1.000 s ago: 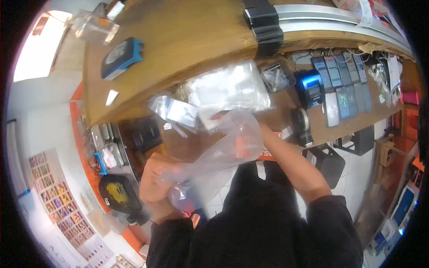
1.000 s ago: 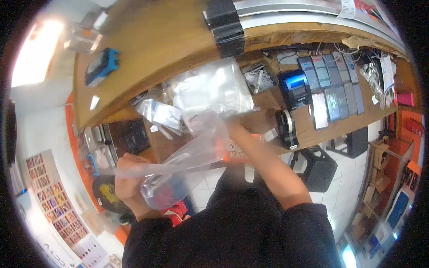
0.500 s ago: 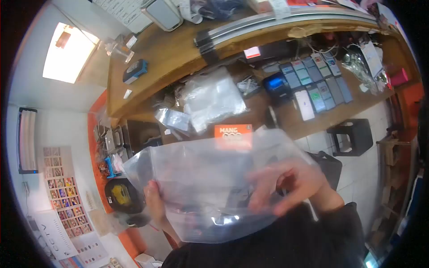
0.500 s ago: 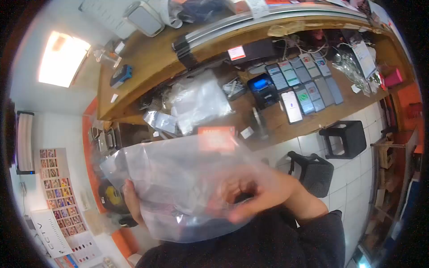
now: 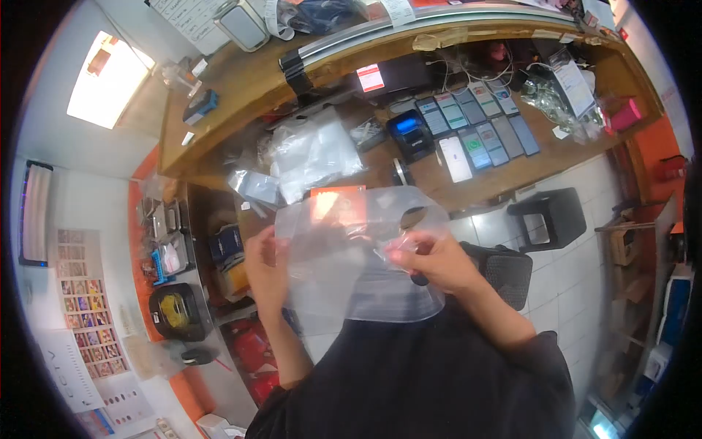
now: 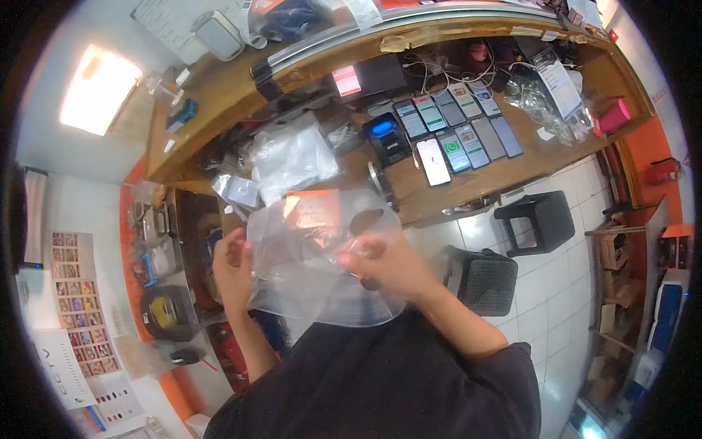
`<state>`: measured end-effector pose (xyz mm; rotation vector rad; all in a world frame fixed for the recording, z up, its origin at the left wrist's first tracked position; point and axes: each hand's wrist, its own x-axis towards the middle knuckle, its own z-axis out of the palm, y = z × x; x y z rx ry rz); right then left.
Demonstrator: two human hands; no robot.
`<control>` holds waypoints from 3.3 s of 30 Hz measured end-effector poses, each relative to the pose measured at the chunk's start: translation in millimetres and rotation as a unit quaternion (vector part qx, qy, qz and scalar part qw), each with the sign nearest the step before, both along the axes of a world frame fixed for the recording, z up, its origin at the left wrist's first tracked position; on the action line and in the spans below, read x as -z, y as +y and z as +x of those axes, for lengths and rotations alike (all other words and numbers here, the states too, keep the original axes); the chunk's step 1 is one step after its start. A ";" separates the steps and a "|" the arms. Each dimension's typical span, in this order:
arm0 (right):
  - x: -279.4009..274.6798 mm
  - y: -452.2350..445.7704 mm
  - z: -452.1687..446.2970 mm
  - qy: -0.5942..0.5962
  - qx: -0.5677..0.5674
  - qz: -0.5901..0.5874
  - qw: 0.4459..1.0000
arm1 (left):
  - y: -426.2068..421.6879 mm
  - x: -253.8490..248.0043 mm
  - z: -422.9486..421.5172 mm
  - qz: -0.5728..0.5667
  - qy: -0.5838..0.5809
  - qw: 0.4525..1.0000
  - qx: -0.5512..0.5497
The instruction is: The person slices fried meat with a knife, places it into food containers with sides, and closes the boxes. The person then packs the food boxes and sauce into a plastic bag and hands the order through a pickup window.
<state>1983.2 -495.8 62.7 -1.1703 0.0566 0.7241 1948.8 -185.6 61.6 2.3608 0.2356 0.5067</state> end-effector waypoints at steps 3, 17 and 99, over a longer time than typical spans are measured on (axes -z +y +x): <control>-5.3 11.7 -8.5 -0.036 -0.044 -0.020 0.998 | -58.7 -24.9 -9.0 -0.154 0.138 0.959 0.194; 7.9 77.3 -16.0 -0.210 -0.127 -0.056 0.968 | -7.7 -13.8 -22.7 -0.469 0.227 0.825 0.217; 55.6 290.3 45.7 -0.400 0.154 -0.270 0.862 | 249.5 91.8 29.3 0.130 -0.072 0.977 -0.152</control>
